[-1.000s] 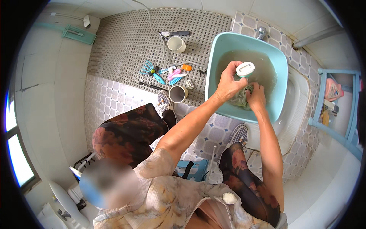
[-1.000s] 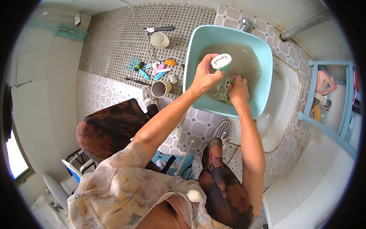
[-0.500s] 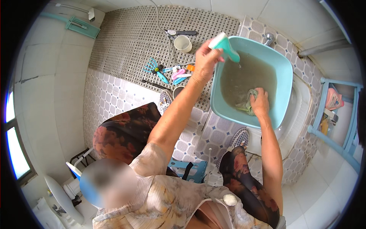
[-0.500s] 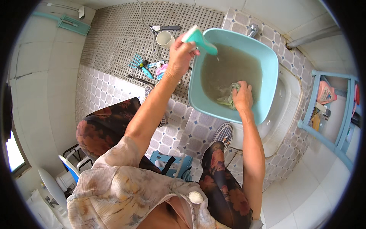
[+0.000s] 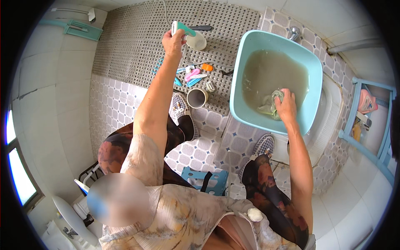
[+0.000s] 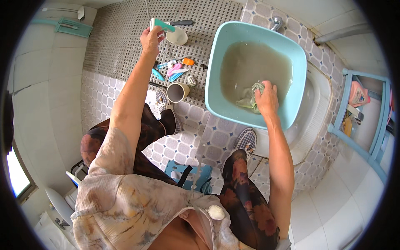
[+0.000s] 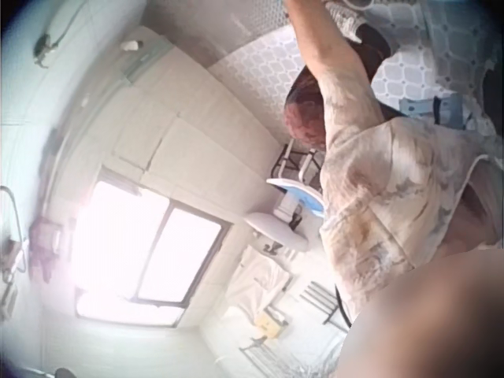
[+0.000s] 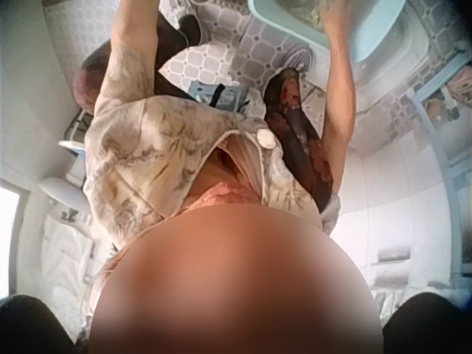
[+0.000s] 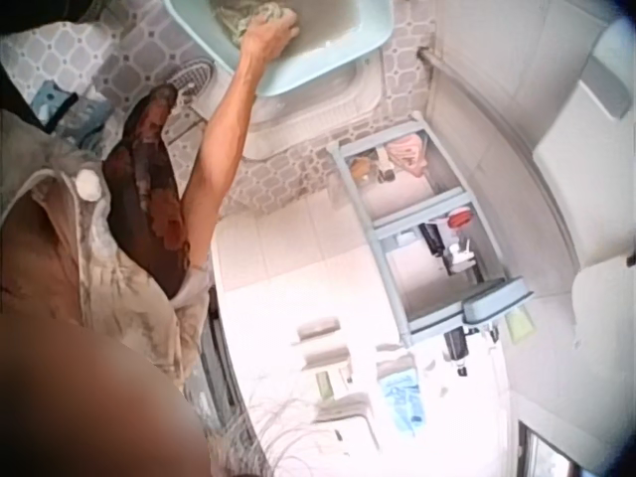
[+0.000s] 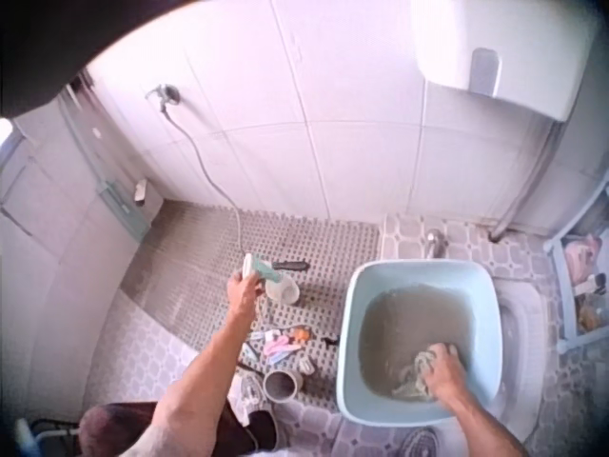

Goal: The person is washing various tools and household items in a basin of water.

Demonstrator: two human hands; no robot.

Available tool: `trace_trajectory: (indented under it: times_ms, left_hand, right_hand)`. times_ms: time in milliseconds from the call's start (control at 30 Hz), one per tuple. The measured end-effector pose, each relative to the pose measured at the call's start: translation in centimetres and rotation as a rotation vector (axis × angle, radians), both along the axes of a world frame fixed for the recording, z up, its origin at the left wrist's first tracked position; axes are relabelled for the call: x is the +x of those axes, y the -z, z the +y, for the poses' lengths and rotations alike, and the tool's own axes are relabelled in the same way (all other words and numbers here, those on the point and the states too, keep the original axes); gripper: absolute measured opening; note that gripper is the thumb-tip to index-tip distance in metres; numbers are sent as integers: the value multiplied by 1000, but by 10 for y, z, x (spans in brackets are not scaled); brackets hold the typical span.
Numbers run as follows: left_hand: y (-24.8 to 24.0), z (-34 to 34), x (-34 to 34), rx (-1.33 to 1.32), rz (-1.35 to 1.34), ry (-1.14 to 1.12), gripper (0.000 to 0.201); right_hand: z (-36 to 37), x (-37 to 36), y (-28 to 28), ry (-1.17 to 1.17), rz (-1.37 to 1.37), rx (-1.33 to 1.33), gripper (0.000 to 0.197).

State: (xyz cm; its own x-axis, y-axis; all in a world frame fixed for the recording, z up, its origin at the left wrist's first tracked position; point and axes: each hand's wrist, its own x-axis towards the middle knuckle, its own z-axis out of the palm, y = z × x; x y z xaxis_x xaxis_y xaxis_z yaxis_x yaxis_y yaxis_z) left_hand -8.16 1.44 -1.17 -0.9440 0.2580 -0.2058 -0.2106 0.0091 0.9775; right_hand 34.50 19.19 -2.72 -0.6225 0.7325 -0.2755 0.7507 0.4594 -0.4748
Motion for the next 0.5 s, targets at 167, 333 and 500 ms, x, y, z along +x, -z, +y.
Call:
trace_trajectory:
  times_ms: [167,333,500]
  left_hand:
    - [33,-2,2,-433,149,97,49]
    - [60,-11,-8,-776,245,333,63]
    - [67,-21,-2,-1007,608,178,67]
  right_hand:
    - [4,0,6,-9,-21,25,39]
    - [5,1,8,-9,20,49,40]
    - [4,0,5,-13,12,24,40]
